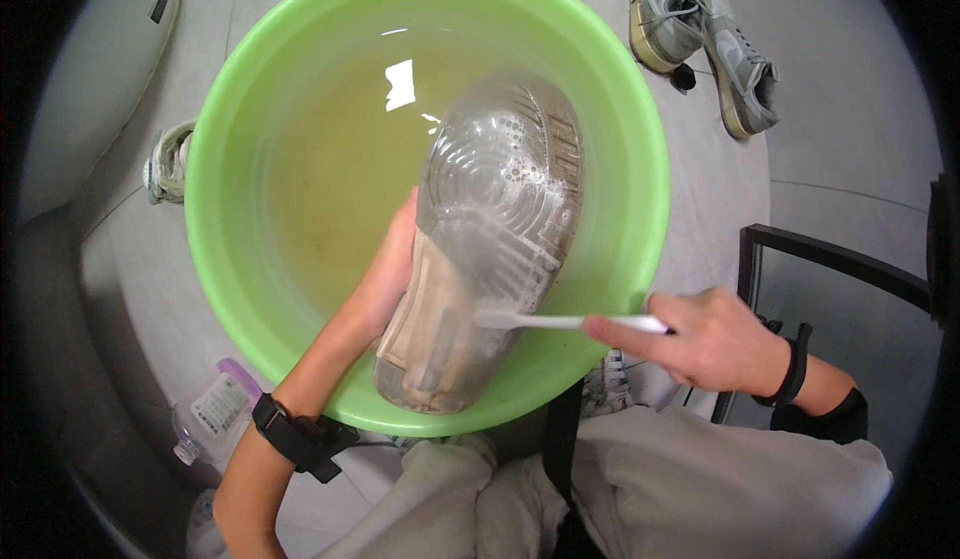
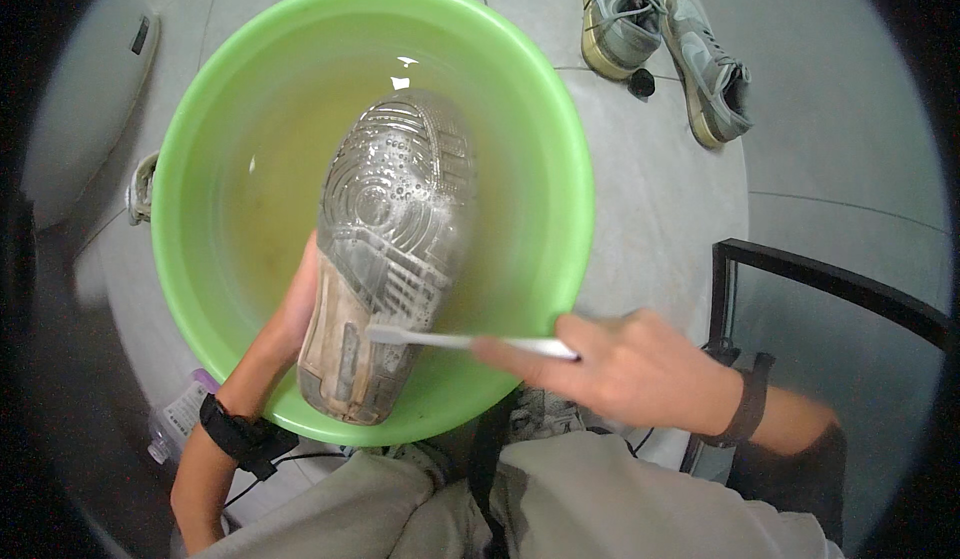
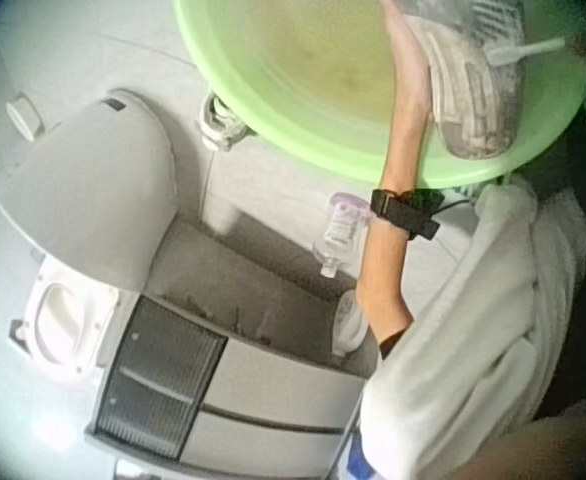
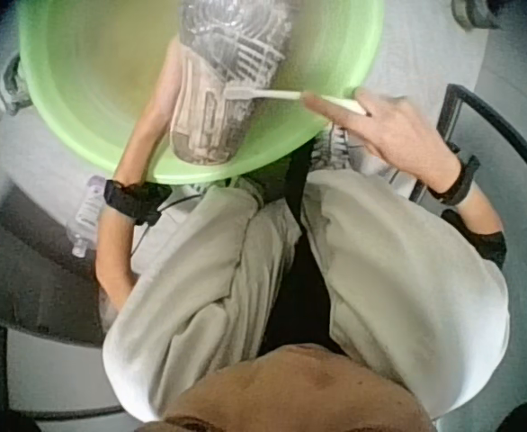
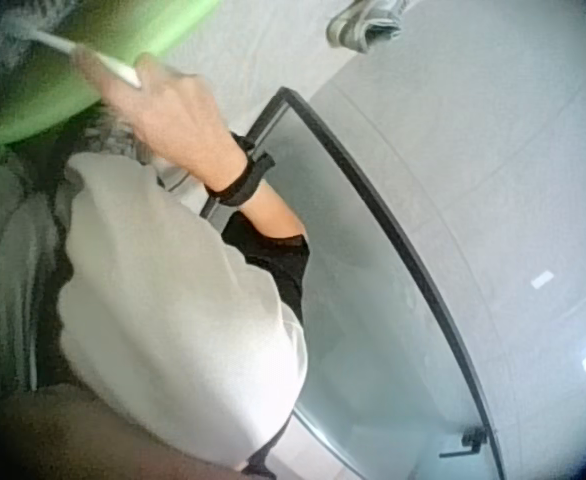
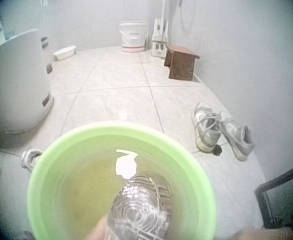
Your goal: The person scrubs the sole of a shoe with a toothbrush in a basin of water and pours cleaning liquid onto the sole.
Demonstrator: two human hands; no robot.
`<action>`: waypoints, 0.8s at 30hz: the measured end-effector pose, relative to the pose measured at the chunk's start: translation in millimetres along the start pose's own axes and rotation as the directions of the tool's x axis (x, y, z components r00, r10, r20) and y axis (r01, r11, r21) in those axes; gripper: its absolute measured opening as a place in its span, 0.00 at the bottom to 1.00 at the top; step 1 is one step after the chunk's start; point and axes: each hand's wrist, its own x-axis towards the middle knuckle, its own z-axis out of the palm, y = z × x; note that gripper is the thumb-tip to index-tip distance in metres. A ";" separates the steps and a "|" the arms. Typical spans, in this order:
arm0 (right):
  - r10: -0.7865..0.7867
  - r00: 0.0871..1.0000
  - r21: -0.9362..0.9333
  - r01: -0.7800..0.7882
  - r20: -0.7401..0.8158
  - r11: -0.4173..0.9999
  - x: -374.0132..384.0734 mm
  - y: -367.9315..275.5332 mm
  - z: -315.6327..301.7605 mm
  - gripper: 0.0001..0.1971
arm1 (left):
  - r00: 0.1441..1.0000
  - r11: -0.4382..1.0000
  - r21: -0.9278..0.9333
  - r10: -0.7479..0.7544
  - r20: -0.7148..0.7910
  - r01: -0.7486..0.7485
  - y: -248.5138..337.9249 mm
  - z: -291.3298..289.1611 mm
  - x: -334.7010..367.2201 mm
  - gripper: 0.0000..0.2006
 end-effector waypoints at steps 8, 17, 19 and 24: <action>0.031 0.998 -0.001 -0.032 -0.047 1.000 14.5 17.1 -0.7 0.28 | 0.999 0.999 -0.016 -0.034 0.028 0.034 1.1 -1.4 -0.3 0.28; 0.121 0.988 0.049 -0.117 -0.094 0.992 36.3 6.2 -20.3 0.37 | 0.997 0.992 0.127 0.018 0.071 -0.027 -4.9 -12.1 2.4 0.28; 0.056 0.993 0.063 -0.050 -0.099 0.997 35.2 -1.9 -15.3 0.37 | 0.997 0.971 0.224 0.076 0.034 -0.082 -1.6 -7.4 -1.6 0.27; 0.171 0.913 0.052 -0.164 -0.370 0.985 47.6 28.3 -14.0 0.33 | 1.000 1.000 0.008 -0.017 0.002 0.017 1.1 1.8 -0.3 0.27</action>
